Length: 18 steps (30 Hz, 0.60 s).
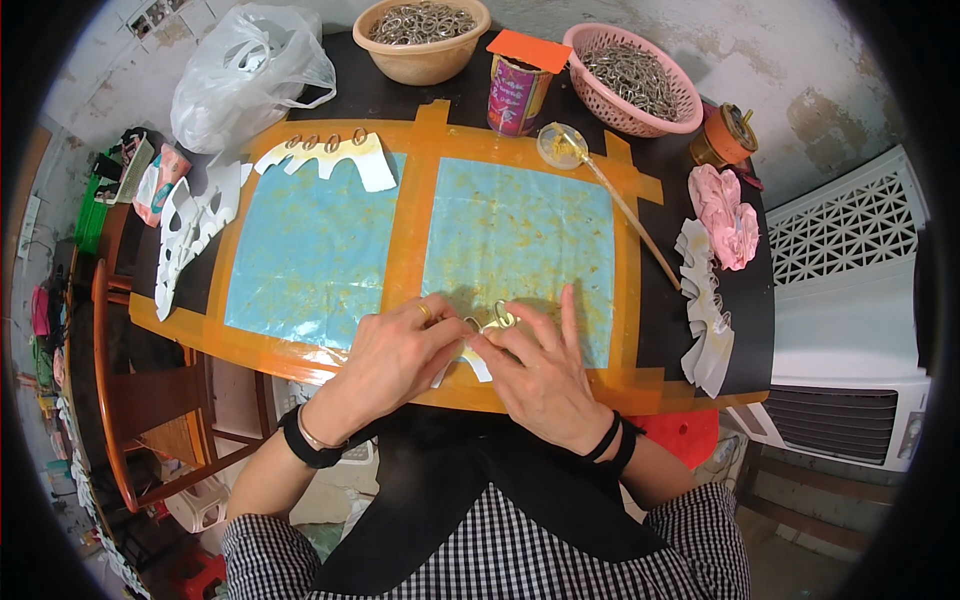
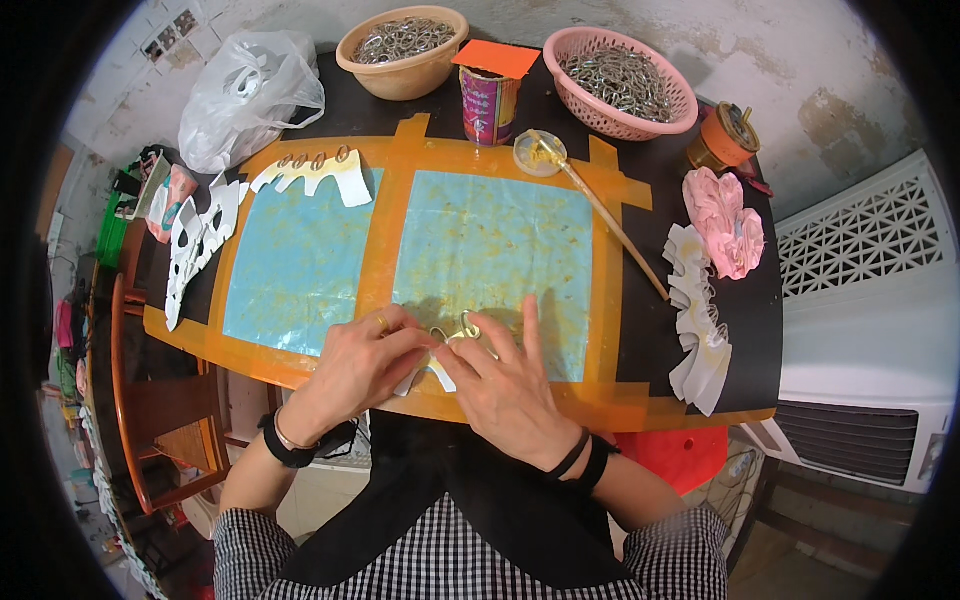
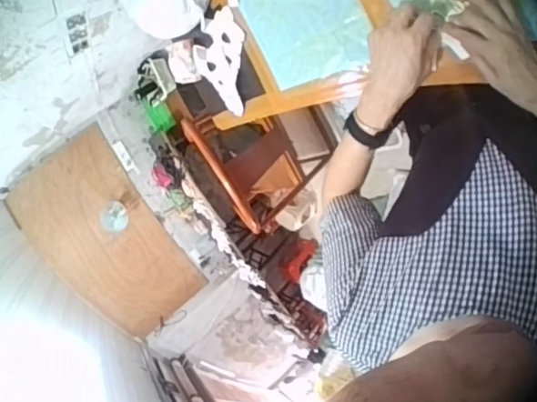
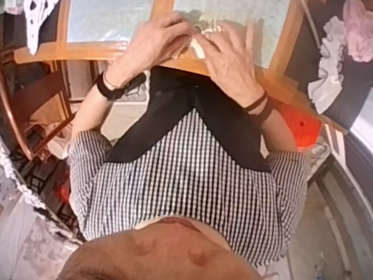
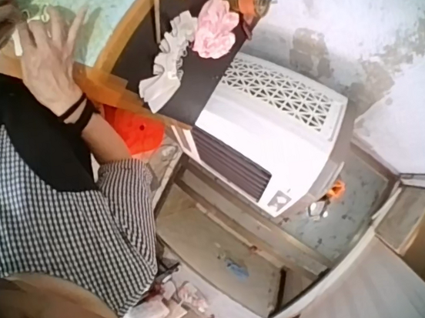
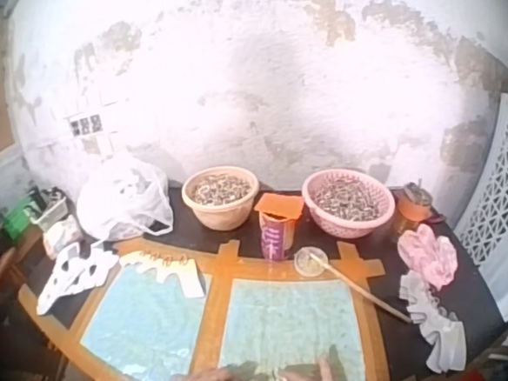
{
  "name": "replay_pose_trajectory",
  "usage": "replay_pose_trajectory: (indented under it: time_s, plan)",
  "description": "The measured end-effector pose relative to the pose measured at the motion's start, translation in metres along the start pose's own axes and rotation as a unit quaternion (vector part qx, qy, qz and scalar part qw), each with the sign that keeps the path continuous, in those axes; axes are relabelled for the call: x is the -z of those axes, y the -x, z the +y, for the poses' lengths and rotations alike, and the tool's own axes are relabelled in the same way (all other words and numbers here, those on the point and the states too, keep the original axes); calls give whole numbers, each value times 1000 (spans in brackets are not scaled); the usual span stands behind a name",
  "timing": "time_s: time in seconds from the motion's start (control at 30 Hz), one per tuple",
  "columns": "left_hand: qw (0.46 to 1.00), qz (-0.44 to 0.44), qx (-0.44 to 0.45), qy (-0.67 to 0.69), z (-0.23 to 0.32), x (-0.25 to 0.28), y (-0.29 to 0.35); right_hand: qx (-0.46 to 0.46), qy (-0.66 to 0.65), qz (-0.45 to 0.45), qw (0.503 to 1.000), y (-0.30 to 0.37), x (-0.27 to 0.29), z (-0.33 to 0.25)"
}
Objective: Apply adhesive and metal buckles/eyelets to white shoe upper components.
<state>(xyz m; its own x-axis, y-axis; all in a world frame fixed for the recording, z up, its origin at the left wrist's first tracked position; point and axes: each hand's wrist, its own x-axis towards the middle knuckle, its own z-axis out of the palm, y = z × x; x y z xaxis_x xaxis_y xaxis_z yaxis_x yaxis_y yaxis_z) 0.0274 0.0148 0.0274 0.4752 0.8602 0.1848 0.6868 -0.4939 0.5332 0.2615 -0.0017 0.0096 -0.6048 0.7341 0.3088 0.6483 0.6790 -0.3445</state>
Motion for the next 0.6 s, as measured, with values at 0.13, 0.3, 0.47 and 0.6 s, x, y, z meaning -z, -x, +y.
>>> replay_pose_trajectory:
  time_s: [0.13, 0.3, 0.47, 0.6]
  plan:
    - [999, -11, -36, -4, -8, 1, -6, -2, -10, -3, 1000, 0, 1, 1]
    - [998, -25, -60, 2, -14, 1, -7, -7, -13, 5, 1000, 0, 1, -1]
    - [995, -50, -74, -47, -14, 0, 1, -12, -2, 12, 1000, 2, -1, 0]
    - [991, -66, -98, -62, -12, 3, 1, -5, 0, 14, 1000, 2, 0, 0]
